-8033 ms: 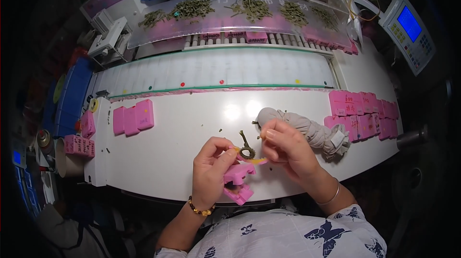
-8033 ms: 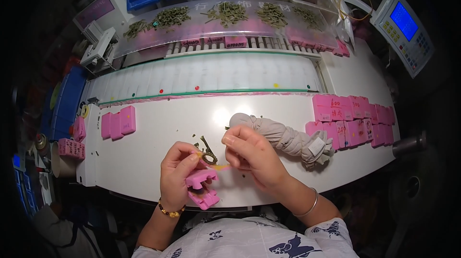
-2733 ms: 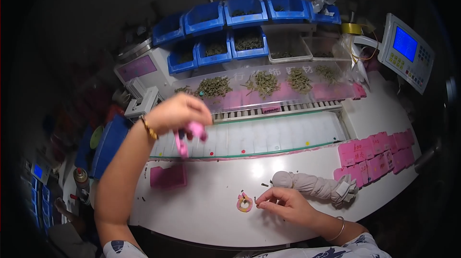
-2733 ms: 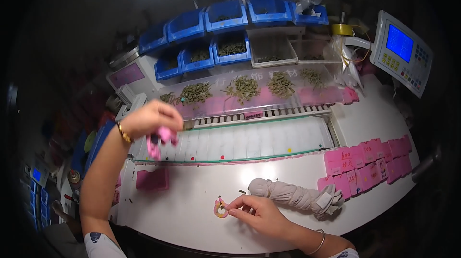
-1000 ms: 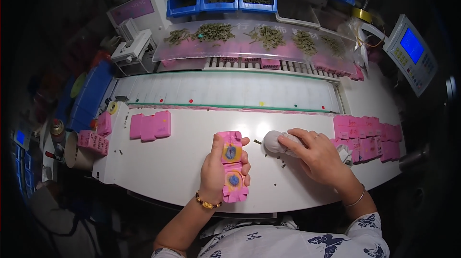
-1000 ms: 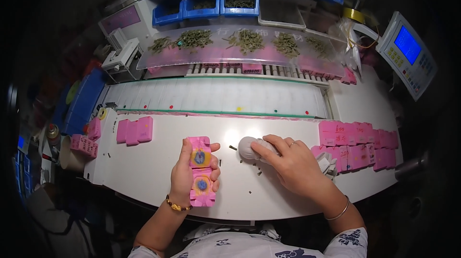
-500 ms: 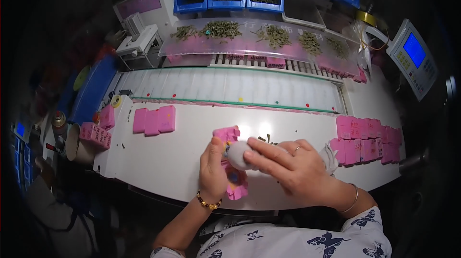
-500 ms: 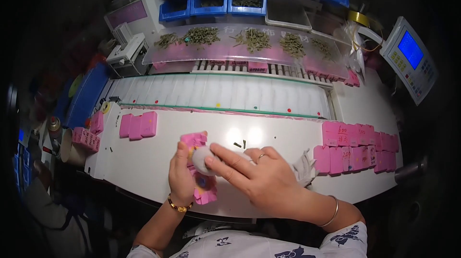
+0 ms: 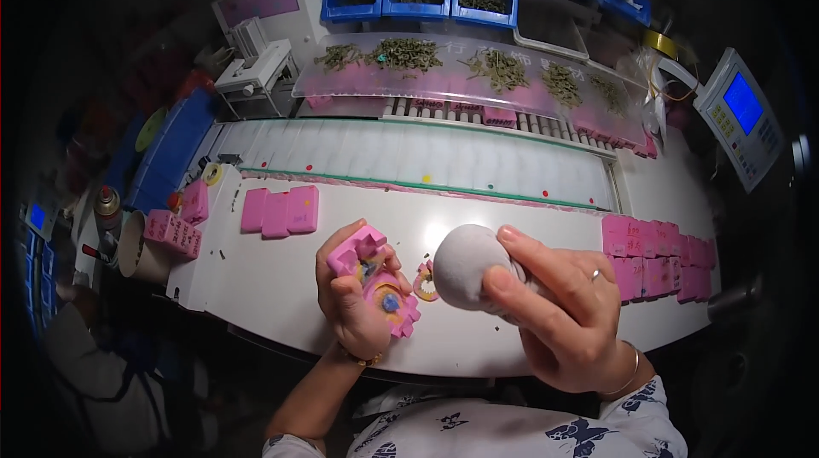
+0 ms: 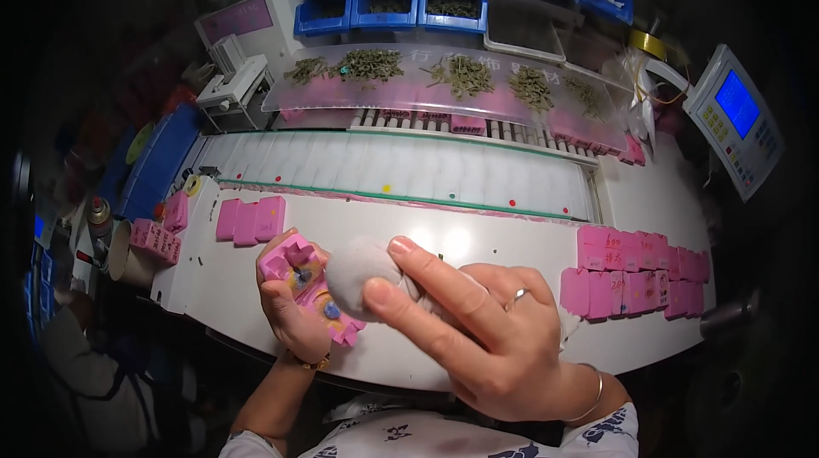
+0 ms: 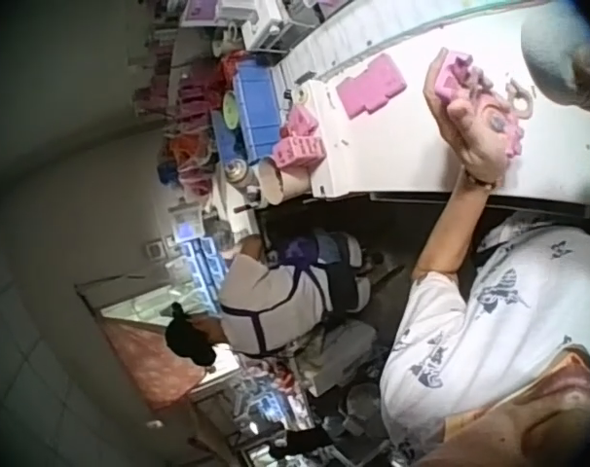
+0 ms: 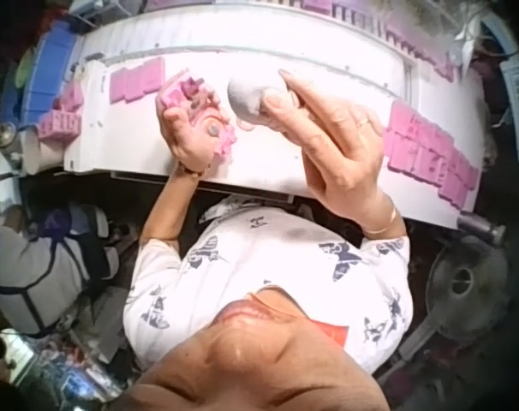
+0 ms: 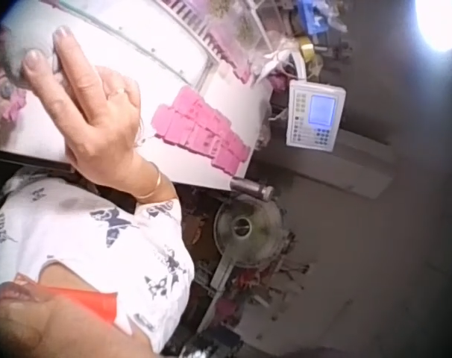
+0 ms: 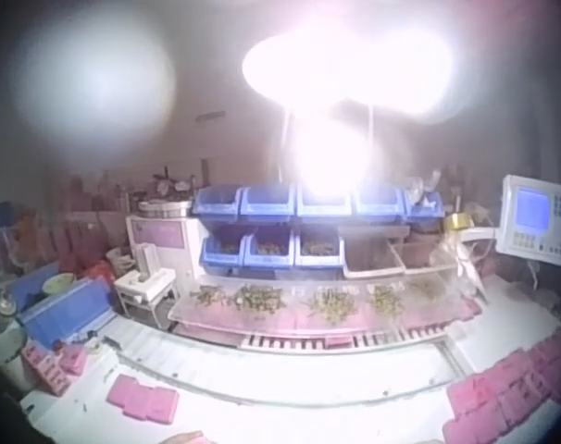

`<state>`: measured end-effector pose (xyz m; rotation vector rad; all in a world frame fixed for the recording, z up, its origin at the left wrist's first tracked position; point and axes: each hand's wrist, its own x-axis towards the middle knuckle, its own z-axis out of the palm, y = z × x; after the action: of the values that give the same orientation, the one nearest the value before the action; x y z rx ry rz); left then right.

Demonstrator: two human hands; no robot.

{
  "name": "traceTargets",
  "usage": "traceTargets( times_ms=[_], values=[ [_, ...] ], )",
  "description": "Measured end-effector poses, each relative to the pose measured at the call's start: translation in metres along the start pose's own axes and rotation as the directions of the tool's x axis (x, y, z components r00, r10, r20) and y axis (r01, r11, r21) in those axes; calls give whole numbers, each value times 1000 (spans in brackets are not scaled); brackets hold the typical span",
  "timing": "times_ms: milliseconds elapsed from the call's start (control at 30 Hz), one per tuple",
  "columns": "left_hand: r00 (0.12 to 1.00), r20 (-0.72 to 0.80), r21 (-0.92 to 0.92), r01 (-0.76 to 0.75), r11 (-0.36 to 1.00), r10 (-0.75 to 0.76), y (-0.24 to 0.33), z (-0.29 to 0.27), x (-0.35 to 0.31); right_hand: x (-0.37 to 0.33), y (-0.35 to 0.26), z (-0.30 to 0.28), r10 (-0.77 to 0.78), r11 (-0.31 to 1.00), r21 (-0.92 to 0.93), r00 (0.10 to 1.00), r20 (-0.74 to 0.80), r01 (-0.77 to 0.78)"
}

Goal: The recorder is assembling small herbal or decorative charms by placing dried materials and metal rings into pink silicone molds.

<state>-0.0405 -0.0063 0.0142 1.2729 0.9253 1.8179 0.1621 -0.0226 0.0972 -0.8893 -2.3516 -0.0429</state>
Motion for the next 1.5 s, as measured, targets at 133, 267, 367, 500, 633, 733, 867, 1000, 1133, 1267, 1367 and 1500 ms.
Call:
traceTargets(
  times_ms=[133, 267, 367, 500, 633, 733, 867, 1000, 1133, 1267, 1367, 1500],
  values=[
    [995, 60, -19, -82, 996, 83, -1, 2, 0, -8, -21, 31, -112, 981, -133, 969, 222, 144],
    [996, 68, 50, -54, 997, 51, -3, -3, -4, -2, -2, 25, -91, 994, 83, 943, 320, 68],
    [995, -89, 3, -34, 999, 35, 2, -5, 8, 1, 11, 24, 1, 996, -83, 954, 300, 25],
    [961, -269, -67, 49, 997, -66, -4, -27, 14, 7, 18, 13, 49, 978, -205, 993, 107, -26],
    [927, -292, -160, 194, 968, -234, -2, -26, 12, -12, 11, 50, -99, 923, -313, 923, 371, 225],
    [945, -197, -230, 215, 949, -262, -1, -26, 8, -18, 7, 56, -59, 943, -278, 914, 400, 183],
    [885, -158, -297, 380, 876, -437, 1, -26, 6, -12, 22, 43, -30, 975, -183, 886, 462, 128],
    [760, -93, -355, 578, 735, -643, 3, -34, 1, -19, 38, 30, 122, 960, -279, 912, 392, -8],
    [691, 10, -444, 651, 616, -723, -5, -37, -5, -24, 49, 40, 232, 929, -348, 934, 273, -129],
    [663, 62, -451, 685, 572, -746, -6, -23, -8, -9, 30, 57, 194, 976, -139, 959, 205, -167],
    [660, 102, -435, 702, 564, -744, -4, -20, -9, 2, 23, 81, 265, 963, -26, 918, 294, -270],
    [657, 61, -425, 698, 576, -751, -2, -19, -11, 5, 30, 105, 336, 908, 94, 844, 418, -408]
  ],
)
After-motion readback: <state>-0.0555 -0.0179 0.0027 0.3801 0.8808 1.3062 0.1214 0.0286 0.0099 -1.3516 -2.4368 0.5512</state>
